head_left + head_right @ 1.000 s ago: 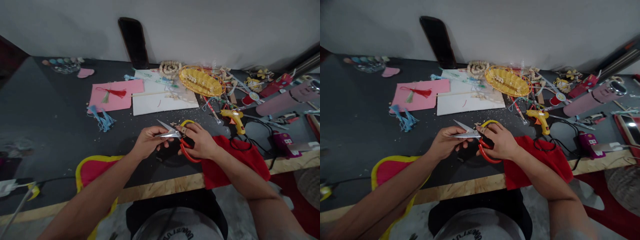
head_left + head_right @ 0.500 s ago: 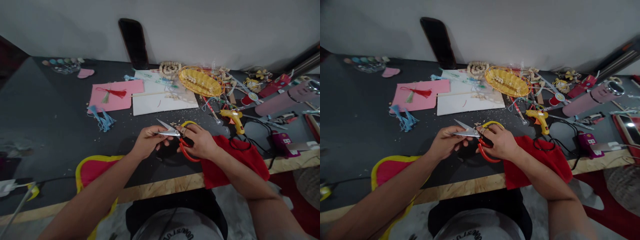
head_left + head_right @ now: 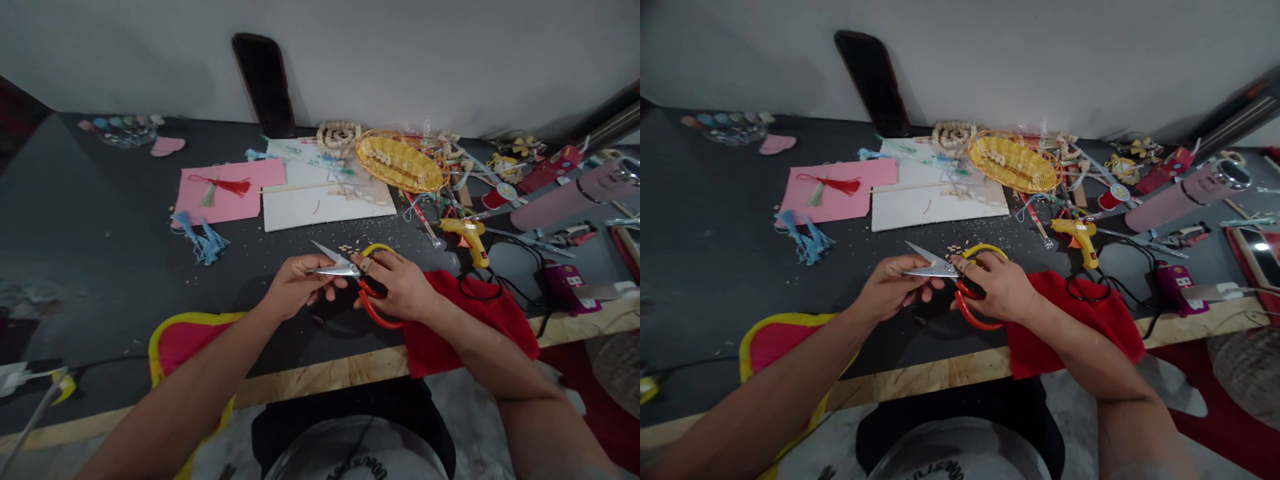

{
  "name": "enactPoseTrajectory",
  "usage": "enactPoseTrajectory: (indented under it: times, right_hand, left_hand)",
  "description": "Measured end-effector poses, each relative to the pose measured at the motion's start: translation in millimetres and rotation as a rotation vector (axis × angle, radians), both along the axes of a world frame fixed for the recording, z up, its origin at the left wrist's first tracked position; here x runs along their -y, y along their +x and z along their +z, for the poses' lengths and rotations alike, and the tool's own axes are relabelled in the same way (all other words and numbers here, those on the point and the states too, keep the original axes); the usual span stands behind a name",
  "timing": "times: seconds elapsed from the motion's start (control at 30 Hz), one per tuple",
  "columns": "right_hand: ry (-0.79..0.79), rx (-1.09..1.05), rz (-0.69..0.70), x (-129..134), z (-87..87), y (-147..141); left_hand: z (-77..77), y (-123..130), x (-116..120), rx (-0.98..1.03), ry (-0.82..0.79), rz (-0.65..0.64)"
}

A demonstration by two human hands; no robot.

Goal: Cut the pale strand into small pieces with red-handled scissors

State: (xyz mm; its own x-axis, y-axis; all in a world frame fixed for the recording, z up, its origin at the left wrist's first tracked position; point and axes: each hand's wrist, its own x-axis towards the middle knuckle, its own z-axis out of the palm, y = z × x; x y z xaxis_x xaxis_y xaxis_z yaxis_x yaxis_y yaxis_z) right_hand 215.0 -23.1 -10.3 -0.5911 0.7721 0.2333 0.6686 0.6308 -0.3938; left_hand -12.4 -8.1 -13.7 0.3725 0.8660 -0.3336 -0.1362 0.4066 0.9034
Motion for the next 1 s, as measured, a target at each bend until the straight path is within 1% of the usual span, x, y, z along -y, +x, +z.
enactPoseTrajectory:
  times: [0.1, 0.2, 0.3, 0.4, 0.5, 0.6, 0.8, 1.0]
  right_hand:
    - [-0.012, 0.018, -0.025, 2.2, 2.7, -0.6]
    - [-0.016, 0.026, -0.052, 2.7, 5.3, -1.6]
    - [-0.007, 0.031, -0.073, 1.8, 6.2, -2.5]
    - [0.010, 0.039, -0.085, 0.2, 6.7, -3.0]
    - [0.021, 0.051, -0.072, -1.4, 7.3, -2.9]
    - [0.035, 0.045, -0.032, -3.0, 6.9, -2.1]
    - [0.041, 0.003, 0.018, -3.8, 3.2, -1.1]
    - [0.031, 0.019, -0.020, 2.3, 1.9, -2.3]
  left_hand:
    - [1.4, 2.1, 1.0, 0.007, 0.041, 0.008]
    - [3.5, 5.5, 2.4, 0.003, 0.083, 0.050]
    - [5.1, 7.4, 3.3, -0.030, 0.140, 0.098]
    - [5.1, 6.4, 3.1, -0.058, 0.176, 0.112]
    - [4.0, 4.7, 2.5, -0.054, 0.153, 0.084]
    - [2.0, 3.6, 2.0, -0.033, 0.106, 0.043]
    - [-1.0, 0.5, 1.0, -0.059, 0.035, -0.012]
    - [1.8, 1.2, 1.9, -0.016, 0.058, -0.007]
